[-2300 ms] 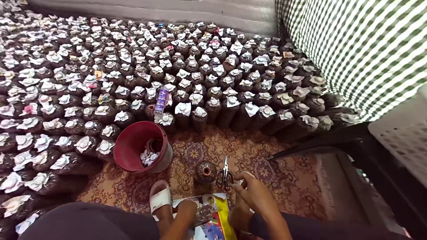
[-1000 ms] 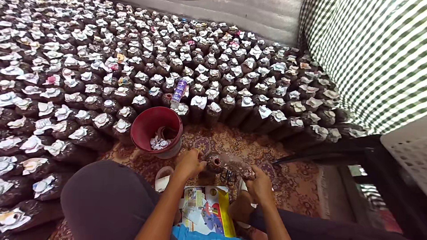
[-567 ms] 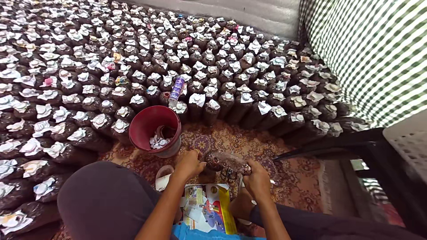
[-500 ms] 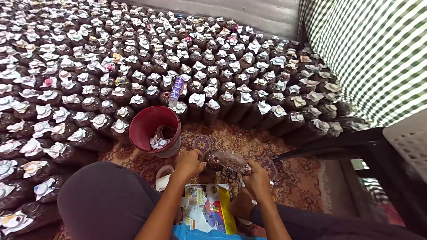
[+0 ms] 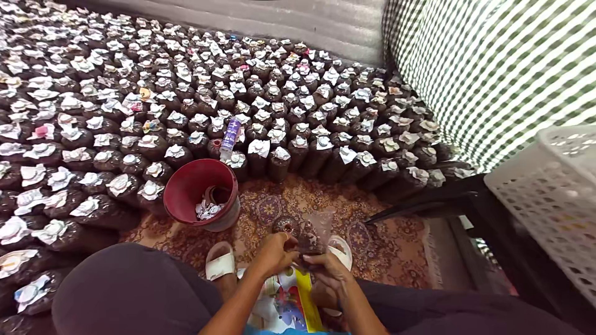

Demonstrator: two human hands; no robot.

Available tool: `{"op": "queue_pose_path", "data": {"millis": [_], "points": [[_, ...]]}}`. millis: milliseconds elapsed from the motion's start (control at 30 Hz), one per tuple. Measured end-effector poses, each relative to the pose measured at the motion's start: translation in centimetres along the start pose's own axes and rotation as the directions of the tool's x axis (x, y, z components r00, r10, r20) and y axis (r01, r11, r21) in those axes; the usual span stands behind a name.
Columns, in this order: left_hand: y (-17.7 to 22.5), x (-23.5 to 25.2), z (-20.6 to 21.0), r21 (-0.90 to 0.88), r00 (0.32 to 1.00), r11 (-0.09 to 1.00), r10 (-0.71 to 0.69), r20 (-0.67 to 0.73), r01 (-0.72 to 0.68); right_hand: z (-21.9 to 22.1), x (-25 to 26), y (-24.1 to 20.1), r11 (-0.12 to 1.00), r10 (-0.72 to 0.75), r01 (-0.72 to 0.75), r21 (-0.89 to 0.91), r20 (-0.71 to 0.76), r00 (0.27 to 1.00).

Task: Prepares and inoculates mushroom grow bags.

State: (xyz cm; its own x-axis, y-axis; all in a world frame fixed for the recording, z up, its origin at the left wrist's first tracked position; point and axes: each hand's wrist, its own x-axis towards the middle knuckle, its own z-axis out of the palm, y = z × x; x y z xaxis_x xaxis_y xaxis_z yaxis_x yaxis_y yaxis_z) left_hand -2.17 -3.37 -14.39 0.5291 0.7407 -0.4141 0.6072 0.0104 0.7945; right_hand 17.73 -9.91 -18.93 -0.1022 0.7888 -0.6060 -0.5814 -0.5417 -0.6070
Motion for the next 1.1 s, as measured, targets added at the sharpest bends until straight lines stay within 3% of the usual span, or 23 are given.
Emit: {"op": "queue_pose_path", "data": {"millis": [67,100,167,200,233,267,300,333,400,467,533,567,633,667,733,800,900,1100], "points": [[0.7,-0.3,0.8,-0.062,0.997,0.997,0.044,-0.067,-0.049,0.5,-0.4,0.4,0.992,0.005,-0.019,0.124,0.112,0.994],[0.8,-0.6,0.6,-0.066,0.995,0.996,0.049,-0.084,-0.055,0.6,-0.6,0.2,0.995,0.007,-0.022,0.096,0.154,0.988],[0.6,-1.0,-0.1,-0.016,0.997,0.999,0.039,-0.064,-0.040,0.5,-1.1,-0.9,0.976,0.052,-0.020,-0.215,0.146,0.988],[0.4,-1.1,-0.4,0.030,0.999,0.999,0.029,-0.029,-0.028,0.2,-1.2,-1.9,0.870,0.082,-0.035,-0.491,0.074,0.994],[0.1,-1.2,-0.7,0.084,1.000,0.996,0.006,0.023,-0.008,-0.5,-1.0,-2.8,0.651,0.098,-0.073,-0.756,-0.011,0.995],[-0.4,-1.2,-0.8,0.152,0.996,0.988,-0.032,0.083,0.019,-1.4,-0.7,-3.4,0.403,0.070,-0.149,-0.903,-0.132,0.989],[-0.9,-1.2,-0.7,0.236,0.987,0.971,-0.082,0.139,0.048,-2.3,-0.5,-3.9,0.227,0.004,-0.257,-0.939,-0.263,0.965],[-1.4,-1.1,-0.2,0.326,0.971,0.942,-0.150,0.185,0.083,-2.6,-0.6,-4.5,0.150,-0.075,-0.344,-0.927,-0.358,0.931],[-2.6,-0.7,1.7,0.484,0.925,0.861,-0.300,0.233,0.157,-2.2,-0.8,-5.7,0.201,-0.187,-0.372,-0.906,-0.408,0.894],[-3.8,-0.2,3.9,0.571,0.882,0.794,-0.405,0.243,0.207,-1.2,-0.4,-6.1,0.333,-0.210,-0.259,-0.907,-0.339,0.917],[-5.1,0.3,5.0,0.616,0.853,0.745,-0.474,0.218,0.256,-0.1,-0.2,-5.3,0.341,-0.040,-0.244,-0.908,-0.273,0.961],[-5.5,0.5,4.9,0.622,0.842,0.729,-0.501,0.200,0.287,0.2,-0.2,-4.3,0.281,0.097,-0.270,-0.921,-0.252,0.963],[-5.1,0.7,3.9,0.619,0.820,0.704,-0.549,0.162,0.349,0.7,0.2,-0.7,0.036,0.291,-0.284,-0.958,-0.261,0.920],[-4.3,0.8,3.0,0.615,0.811,0.692,-0.568,0.140,0.379,1.1,0.6,1.3,-0.077,0.346,-0.268,-0.961,-0.277,0.896],[-2.9,1.1,1.3,0.609,0.795,0.666,-0.599,0.095,0.430,0.6,2.5,5.7,-0.172,0.387,-0.220,-0.960,-0.271,0.881],[-2.3,1.2,0.0,0.610,0.782,0.645,-0.620,0.065,0.461,0.1,4.4,8.4,-0.179,0.350,-0.213,-0.961,-0.264,0.899],[-3.1,0.8,-1.0,0.602,0.760,0.624,-0.648,0.043,0.498,0.5,6.0,11.1,-0.094,0.192,-0.259,-0.961,-0.273,0.943],[-3.7,0.1,-2.0,0.595,0.738,0.608,-0.674,0.037,0.525,2.1,6.9,14.6,-0.113,0.058,-0.362,-0.925,-0.370,0.927]]}}
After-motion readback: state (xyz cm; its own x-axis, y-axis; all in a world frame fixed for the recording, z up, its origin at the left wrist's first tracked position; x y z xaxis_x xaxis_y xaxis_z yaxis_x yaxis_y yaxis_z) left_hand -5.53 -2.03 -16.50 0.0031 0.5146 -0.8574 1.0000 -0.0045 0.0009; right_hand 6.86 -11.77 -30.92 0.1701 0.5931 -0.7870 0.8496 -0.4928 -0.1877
